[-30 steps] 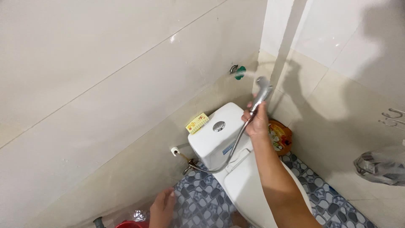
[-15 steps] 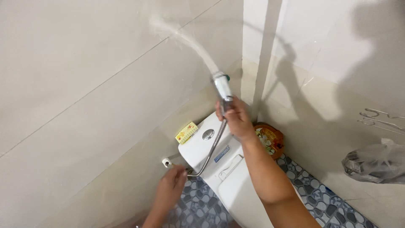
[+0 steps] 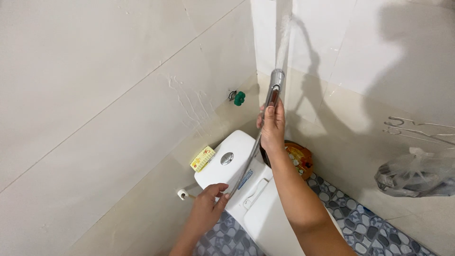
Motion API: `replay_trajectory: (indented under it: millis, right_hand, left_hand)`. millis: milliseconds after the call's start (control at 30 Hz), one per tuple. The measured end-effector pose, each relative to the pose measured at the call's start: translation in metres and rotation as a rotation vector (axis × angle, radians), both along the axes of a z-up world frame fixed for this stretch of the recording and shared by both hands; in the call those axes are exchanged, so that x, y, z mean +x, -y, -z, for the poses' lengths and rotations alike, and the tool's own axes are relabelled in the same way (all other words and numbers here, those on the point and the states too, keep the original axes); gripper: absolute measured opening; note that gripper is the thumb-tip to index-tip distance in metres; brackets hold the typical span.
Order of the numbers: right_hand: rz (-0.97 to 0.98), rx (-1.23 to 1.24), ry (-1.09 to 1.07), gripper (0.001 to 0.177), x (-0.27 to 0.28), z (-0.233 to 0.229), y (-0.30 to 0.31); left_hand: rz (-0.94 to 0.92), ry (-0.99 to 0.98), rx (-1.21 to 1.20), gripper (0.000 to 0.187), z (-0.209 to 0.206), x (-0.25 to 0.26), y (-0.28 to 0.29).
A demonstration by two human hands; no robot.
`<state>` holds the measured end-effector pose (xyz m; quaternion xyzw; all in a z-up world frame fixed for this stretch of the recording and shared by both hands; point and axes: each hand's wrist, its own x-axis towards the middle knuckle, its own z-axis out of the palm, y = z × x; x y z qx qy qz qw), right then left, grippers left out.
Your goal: Cleaning the toilet and surrounding wall using a bidet sprayer and a sponge
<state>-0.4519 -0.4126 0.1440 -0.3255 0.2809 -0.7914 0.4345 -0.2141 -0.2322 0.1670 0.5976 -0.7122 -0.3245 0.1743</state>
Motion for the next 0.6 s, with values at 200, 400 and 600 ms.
replay_trajectory:
  millis: [200, 400, 600]
  right_hand:
    - [-0.180, -0.237, -0.031, 0.056, -0.029, 0.028, -0.021]
    - [-0.177, -0.338, -0.279, 0.041, -0.031, 0.004, -0.032]
    - [-0.145, 0.214, 0.159, 0.030, -0.043, 0.063, -0.030]
  left_hand:
    - [0.020, -0.060, 0.033, 0.038, 0.001, -0.009, 0.006]
    - [0.115, -0.087, -0.032, 0.039, 0.013, -0.014, 0.008]
    - [0.046, -0.097, 0.084, 0.039, 0.016, -0.013, 0.004]
